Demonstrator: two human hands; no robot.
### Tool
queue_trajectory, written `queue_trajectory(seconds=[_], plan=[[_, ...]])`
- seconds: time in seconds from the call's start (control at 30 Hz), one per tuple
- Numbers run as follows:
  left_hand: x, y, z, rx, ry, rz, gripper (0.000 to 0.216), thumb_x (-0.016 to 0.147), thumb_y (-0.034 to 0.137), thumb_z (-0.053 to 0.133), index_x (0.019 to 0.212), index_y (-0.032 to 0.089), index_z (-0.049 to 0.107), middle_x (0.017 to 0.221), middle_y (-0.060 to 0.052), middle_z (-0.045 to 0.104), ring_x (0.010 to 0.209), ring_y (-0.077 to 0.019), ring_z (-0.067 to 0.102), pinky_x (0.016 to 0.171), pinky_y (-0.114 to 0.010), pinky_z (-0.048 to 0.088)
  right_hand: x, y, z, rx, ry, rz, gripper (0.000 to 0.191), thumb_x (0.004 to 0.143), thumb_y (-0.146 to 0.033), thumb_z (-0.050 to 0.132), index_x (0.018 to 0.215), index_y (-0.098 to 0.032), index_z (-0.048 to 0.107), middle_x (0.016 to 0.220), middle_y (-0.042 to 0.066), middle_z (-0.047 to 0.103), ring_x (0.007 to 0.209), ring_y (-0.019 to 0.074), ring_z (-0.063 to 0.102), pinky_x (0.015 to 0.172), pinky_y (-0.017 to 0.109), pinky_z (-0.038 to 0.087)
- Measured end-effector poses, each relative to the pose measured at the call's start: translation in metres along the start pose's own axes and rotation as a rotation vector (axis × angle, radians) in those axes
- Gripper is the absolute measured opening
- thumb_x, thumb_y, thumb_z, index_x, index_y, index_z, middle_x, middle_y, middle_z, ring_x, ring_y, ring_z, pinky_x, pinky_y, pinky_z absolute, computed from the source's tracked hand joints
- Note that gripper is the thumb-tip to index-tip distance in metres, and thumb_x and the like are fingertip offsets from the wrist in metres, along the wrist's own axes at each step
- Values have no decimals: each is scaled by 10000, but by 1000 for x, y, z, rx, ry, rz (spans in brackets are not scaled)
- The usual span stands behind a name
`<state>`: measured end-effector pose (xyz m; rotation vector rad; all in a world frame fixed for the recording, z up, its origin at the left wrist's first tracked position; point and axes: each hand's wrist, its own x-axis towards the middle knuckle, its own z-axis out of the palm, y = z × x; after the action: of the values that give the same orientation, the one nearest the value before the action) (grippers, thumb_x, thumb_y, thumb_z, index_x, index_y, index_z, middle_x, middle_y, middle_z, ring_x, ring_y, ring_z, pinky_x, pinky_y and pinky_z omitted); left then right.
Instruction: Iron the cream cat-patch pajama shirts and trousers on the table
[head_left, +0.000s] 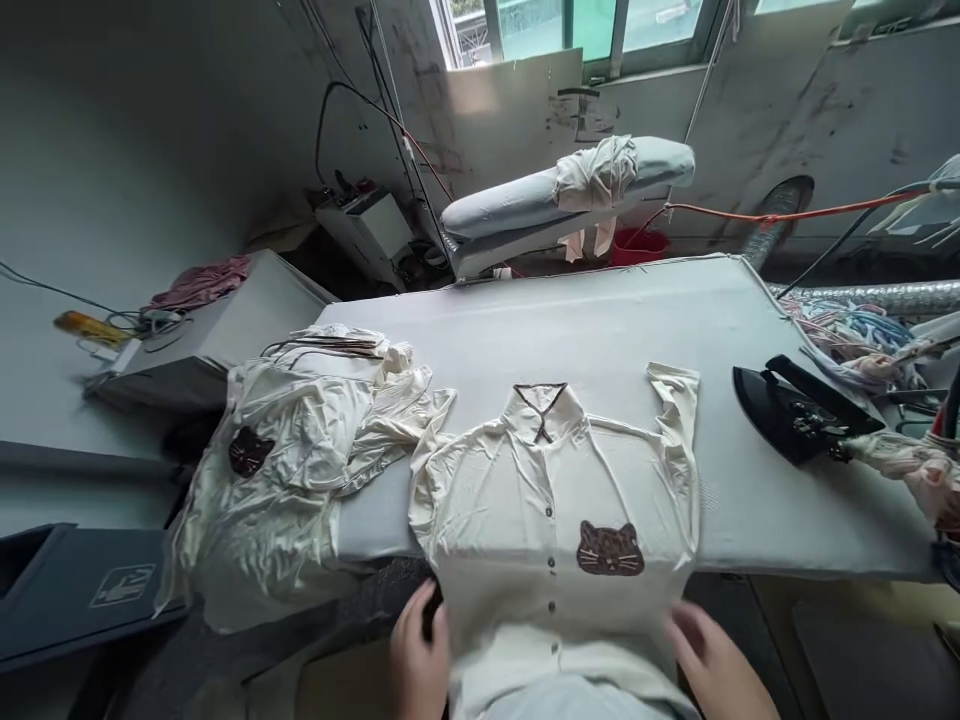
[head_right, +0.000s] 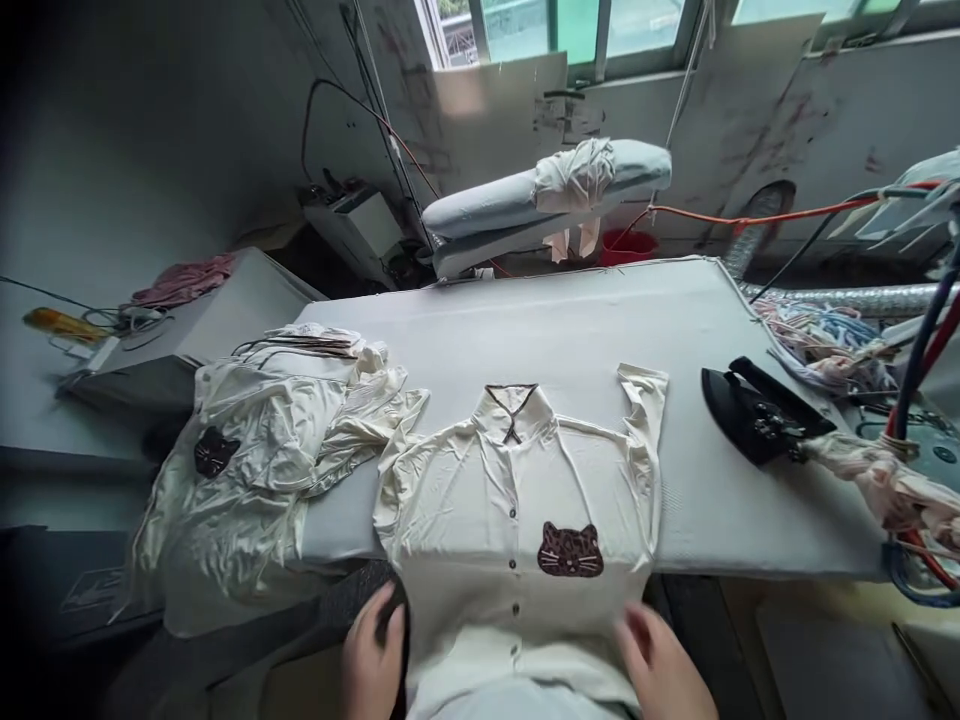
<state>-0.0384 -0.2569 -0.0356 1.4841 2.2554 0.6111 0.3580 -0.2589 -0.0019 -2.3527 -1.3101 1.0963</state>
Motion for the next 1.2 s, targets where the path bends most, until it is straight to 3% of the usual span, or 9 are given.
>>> queue_trajectory(seconds=[0.13,0.23,0.33,0.47,0.6,0.7,0.9,1.07,1.2], plan=[[125,109,44,-74,-114,415,413,918,198,403,1250,192,649,1441,-138,603,1407,-279,507,1188,-494,416,95,-148,5,-5,-83,-270,499,877,-602,493,1194,-246,645,1255,96,685,1053,290,680,945,442,525],[213,136,44,30,-43,471,407,880,91,439,1216,169,656,1398,-152,627,1375,-272,529,1174,-479,404,150,-223,16,-195,-256,-280,278,875,-423,608,986,-188,706,956,62,738,884,221,685,750,296,496],[262,130,23,177,-210,531,282,912,262,572,1161,187,681,1158,-126,729,1127,-278,665,1027,-409,487,171,-250,24,-274,-198,-253,131,866,-262,615,910,-189,715,973,75,722,888,215,668,710,271,446],[293,107,-18,455,-544,532,331,835,521,674,922,204,718,848,-83,734,895,-291,684,818,-346,476,190,-281,40,-182,30,-380,491,850,-185,608,1339,-227,581,1400,131,567,1085,230,628,848,304,466],[329,87,-52,462,-820,400,373,867,541,584,695,218,656,739,-30,701,751,-234,660,662,-290,390,239,-329,63,-92,-75,-364,273,753,-77,622,988,-192,698,985,60,729,858,198,664,758,285,487],[351,83,-61,518,-750,350,362,876,517,587,676,222,649,715,-27,692,754,-238,658,678,-291,388,268,-347,70,-61,-58,-367,83,813,-151,616,857,-198,668,914,39,731,844,190,665,770,290,493],[323,178,-6,227,-347,549,135,919,236,571,944,218,703,1041,-57,751,1039,-239,659,943,-345,439,245,-265,-1,7,143,-486,366,899,-192,365,1197,-236,573,1248,78,668,1110,168,635,949,315,497],[269,316,90,91,-507,446,387,874,499,674,1110,193,694,1120,-118,743,1119,-298,655,987,-402,451,214,-130,-100,-369,154,-276,248,836,-427,535,951,-225,624,911,95,712,927,302,664,894,463,462],[278,357,128,241,-663,387,343,969,481,528,1032,214,732,1039,-116,765,985,-275,704,824,-350,480,215,-80,-133,-590,31,-75,392,910,-577,482,762,-242,621,758,65,694,802,277,654,814,417,441]])
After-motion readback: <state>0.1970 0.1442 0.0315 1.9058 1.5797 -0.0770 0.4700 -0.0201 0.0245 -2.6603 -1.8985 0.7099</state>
